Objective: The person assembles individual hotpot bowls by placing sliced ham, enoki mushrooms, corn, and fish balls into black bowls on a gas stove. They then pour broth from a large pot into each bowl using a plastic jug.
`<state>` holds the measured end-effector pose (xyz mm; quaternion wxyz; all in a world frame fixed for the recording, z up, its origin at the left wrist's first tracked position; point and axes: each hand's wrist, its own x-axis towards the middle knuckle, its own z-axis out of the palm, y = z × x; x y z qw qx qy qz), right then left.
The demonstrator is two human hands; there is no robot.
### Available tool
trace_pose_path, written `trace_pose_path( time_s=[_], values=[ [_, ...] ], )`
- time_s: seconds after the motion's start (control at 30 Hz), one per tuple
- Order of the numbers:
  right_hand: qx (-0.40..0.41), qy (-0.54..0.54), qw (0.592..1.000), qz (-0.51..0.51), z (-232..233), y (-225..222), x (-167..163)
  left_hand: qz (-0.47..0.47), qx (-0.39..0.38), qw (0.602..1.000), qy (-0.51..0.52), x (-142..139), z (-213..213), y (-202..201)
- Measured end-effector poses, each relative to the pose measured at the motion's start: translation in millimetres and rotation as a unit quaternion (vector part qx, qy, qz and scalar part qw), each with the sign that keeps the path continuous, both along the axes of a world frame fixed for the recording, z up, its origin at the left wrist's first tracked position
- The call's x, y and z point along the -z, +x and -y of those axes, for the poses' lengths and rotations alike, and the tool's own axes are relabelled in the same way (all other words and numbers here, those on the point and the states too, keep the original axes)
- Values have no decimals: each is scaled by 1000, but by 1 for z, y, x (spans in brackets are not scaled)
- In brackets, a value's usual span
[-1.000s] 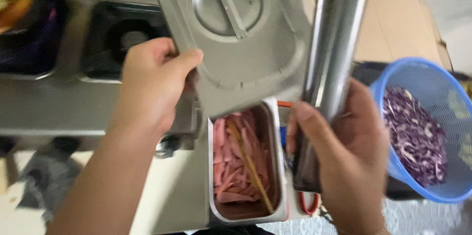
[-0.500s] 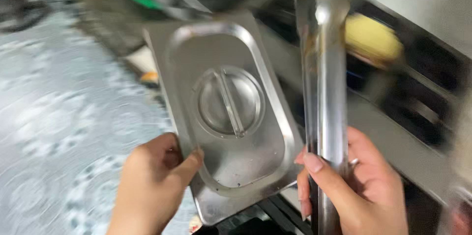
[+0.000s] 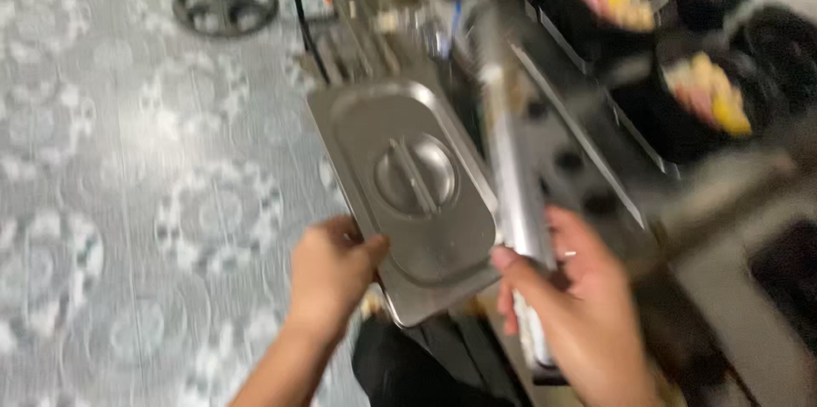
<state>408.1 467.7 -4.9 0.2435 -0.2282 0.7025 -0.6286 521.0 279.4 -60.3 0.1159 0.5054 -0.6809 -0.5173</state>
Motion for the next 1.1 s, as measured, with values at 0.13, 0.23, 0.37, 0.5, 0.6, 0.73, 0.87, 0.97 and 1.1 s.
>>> trace_pose_path(
  time_s=[0.13, 0.23, 0.37, 0.5, 0.6, 0.73, 0.87, 0.97, 1.1],
  values=[
    [32, 76, 996, 24, 112, -59, -12, -38, 13, 999, 20, 23, 96, -81],
    [69, 135, 988, 25, 140, -82, -24, -89, 29, 994, 56, 39, 138, -136],
    [159, 145, 974, 74, 173, -110, -17, 29, 106, 994, -4, 66, 191, -202],
    [263, 206, 938, 93, 218, -123, 0, -105, 142, 977, 118, 89, 241, -229],
    [334, 251, 905, 82, 249, -128, 9, -114, 219, 952, 180, 90, 269, -238],
    [401, 240, 875, 130, 294, -133, 27, 83, 454, 873, 161, 65, 309, -261],
    [440, 240, 857, 119, 331, -132, 34, 0, 612, 759, -223, 31, 345, -317],
    [458, 213, 852, 135, 343, -126, 31, -189, 646, 620, -403, 26, 352, -365],
    [468, 231, 838, 161, 339, -121, 25, -16, 769, 483, -418, 41, 337, -399]
  ],
)
